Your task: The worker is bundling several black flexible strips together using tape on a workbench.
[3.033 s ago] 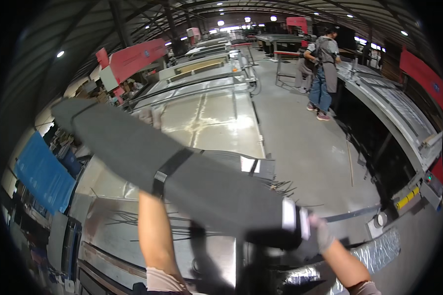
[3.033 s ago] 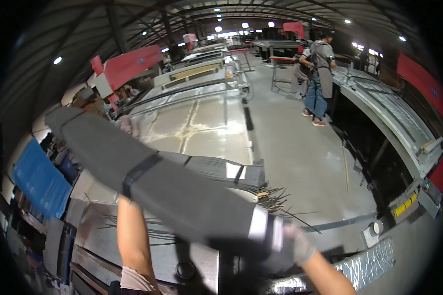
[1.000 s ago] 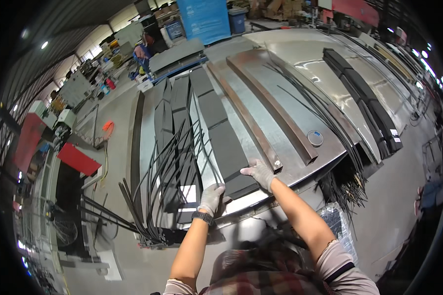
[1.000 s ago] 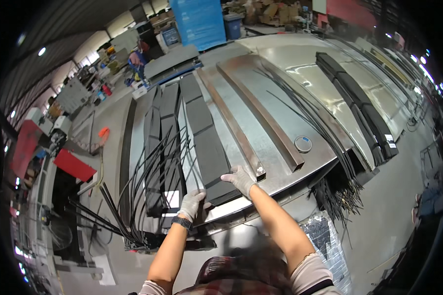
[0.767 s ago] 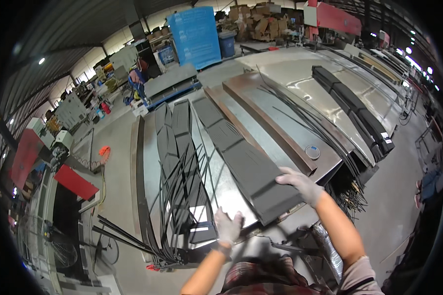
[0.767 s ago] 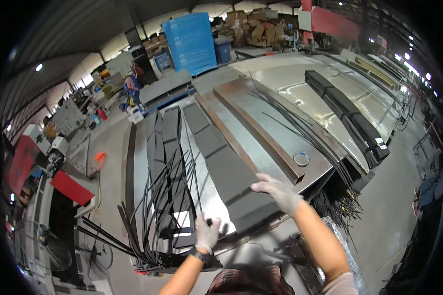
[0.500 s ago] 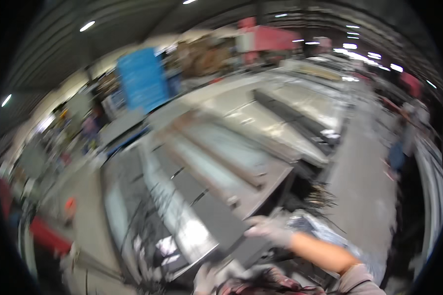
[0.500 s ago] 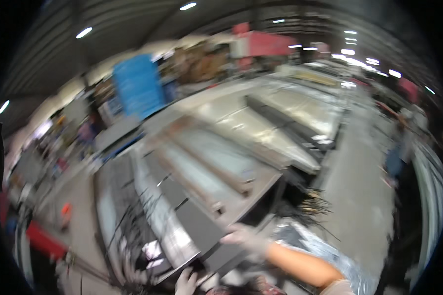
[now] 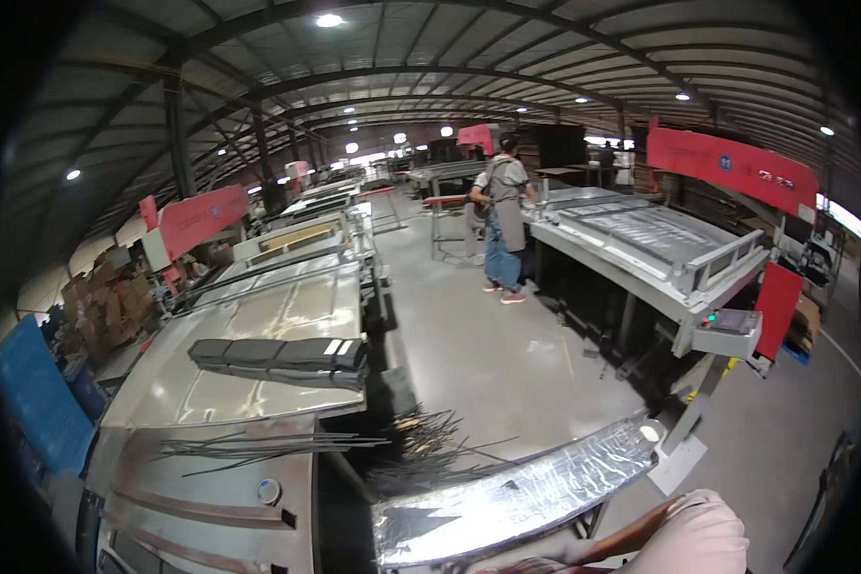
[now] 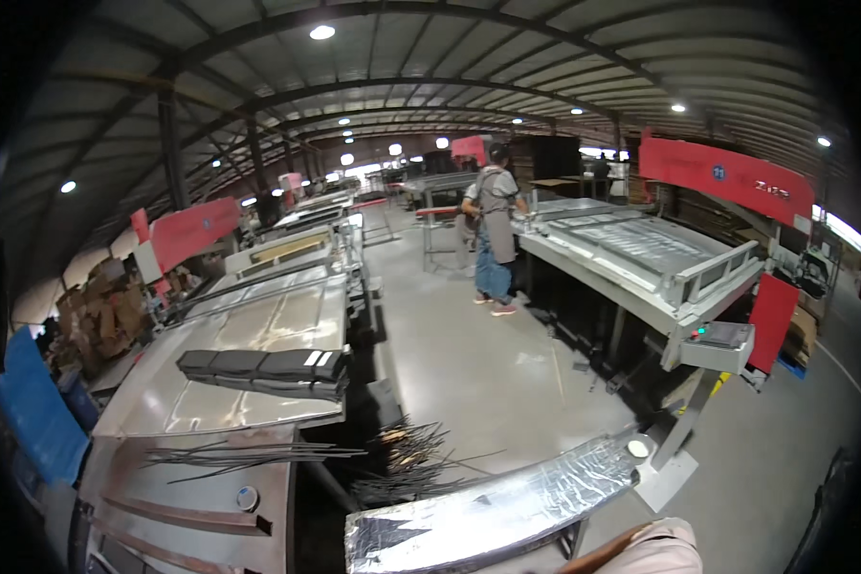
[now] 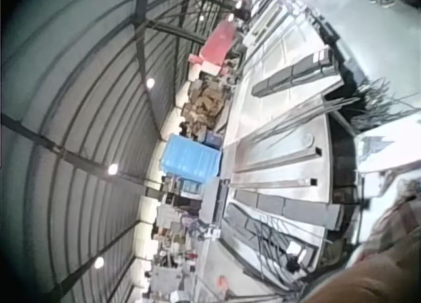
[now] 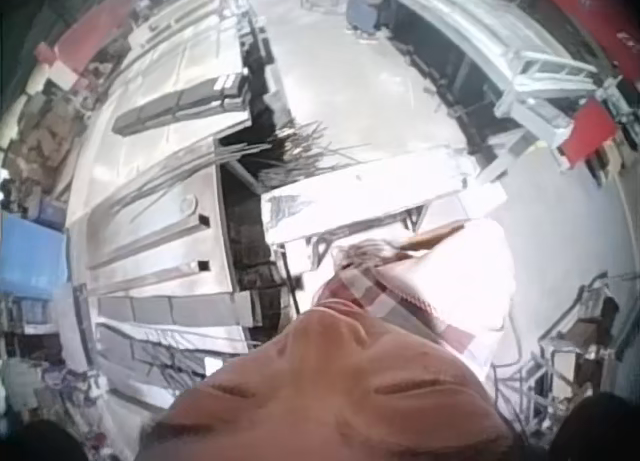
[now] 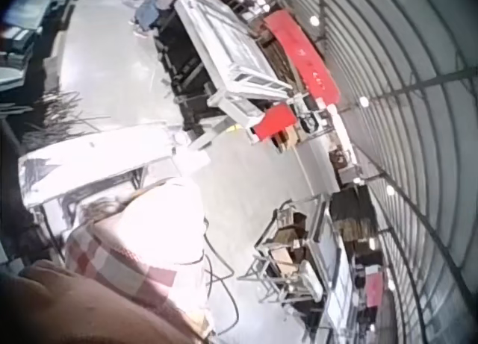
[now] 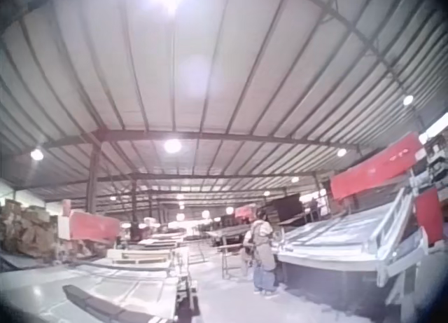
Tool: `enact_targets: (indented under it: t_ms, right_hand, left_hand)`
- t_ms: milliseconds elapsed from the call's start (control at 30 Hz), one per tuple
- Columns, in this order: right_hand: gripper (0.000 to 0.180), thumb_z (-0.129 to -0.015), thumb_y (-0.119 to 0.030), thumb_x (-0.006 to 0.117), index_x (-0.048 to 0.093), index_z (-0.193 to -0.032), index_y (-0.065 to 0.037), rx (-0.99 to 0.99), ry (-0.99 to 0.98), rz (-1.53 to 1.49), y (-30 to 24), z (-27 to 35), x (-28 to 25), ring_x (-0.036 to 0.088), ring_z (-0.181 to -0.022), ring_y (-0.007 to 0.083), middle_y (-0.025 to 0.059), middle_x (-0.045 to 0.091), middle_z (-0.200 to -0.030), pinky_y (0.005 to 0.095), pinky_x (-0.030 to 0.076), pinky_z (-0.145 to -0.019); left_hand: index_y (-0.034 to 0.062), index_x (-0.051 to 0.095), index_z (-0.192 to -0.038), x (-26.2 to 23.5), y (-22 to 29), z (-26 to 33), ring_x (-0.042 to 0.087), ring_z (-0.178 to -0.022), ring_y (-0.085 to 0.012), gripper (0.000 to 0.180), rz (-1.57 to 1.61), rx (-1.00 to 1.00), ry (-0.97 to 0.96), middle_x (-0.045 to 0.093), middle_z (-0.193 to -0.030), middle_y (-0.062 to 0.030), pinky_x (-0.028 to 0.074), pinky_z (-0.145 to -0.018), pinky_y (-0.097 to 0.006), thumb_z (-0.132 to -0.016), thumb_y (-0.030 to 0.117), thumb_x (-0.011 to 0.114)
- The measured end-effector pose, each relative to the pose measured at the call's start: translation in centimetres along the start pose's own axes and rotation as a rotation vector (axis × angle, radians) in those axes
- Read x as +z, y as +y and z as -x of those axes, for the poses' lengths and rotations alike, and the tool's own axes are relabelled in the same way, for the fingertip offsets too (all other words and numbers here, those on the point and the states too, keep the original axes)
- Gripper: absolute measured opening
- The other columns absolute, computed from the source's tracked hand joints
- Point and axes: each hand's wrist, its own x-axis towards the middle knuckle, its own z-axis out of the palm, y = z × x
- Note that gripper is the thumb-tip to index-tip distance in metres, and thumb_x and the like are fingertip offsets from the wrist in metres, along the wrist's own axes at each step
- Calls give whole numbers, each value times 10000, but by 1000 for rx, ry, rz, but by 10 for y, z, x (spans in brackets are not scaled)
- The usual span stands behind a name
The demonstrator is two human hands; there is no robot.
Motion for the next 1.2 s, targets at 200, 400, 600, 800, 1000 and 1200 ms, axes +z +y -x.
enact_targets:
  t_ms: [200, 400, 600, 800, 1000, 1200]
  right_hand:
    - [557, -906, -545, 561, 648, -1166, -60, 360, -78, -72, 67, 106, 26, 619, -1054, 318, 151, 654, -1143, 407, 486, -919]
    - [564, -900, -539, 567, 641, -1187, -60, 411, -165, -106, 92, 134, 36, 612, -1076, 312, 154, 647, -1175, 396, 479, -931]
    - [572, -893, -533, 574, 633, -1207, -59, 377, -394, -35, 99, 117, 2, 606, -1098, 305, 157, 639, -1207, 385, 472, -944]
    - [581, -887, -528, 580, 625, -1228, -59, 336, -819, 202, 90, 32, -41, 599, -1120, 299, 159, 632, -1239, 373, 465, -957]
    - [342, -951, -349, 522, 633, -956, -26, -357, -135, 446, -103, -158, 11, 623, -793, 287, 122, 672, -896, 389, 500, -725]
    - [544, -925, -412, 599, 581, -1223, 43, -264, -382, -141, -247, -297, 156, 607, -1090, 250, 152, 644, -1181, 360, 459, -965]
  left_hand:
    - [123, 416, -1286, 15, 3, -7, 549, -1091, -326, 329, -25, -13, -63, 547, -1198, -196, 401, -999, -441, -990, 253, 481]
    - [103, 439, -1229, 22, 0, 3, 559, -1048, -328, 284, -31, -41, -63, 559, -1144, -194, 412, -969, -440, -991, 254, 475]
    - [82, 463, -1172, 3, -36, 38, 570, -1005, -329, 249, 33, -86, 11, 571, -1089, -193, 423, -939, -438, -992, 254, 469]
    - [62, 486, -1114, -21, -112, 108, 581, -962, -331, 229, 139, -257, 138, 583, -1035, -192, 434, -909, -437, -993, 255, 464]
    - [42, 509, -1057, -24, -182, 206, 591, -919, -332, 229, 266, -528, 296, 595, -981, -191, 445, -880, -436, -994, 256, 458]
    - [21, 532, -1000, -9, -217, 231, 602, -877, -334, 249, 376, -620, 249, 607, -927, -190, 456, -850, -434, -994, 257, 453]
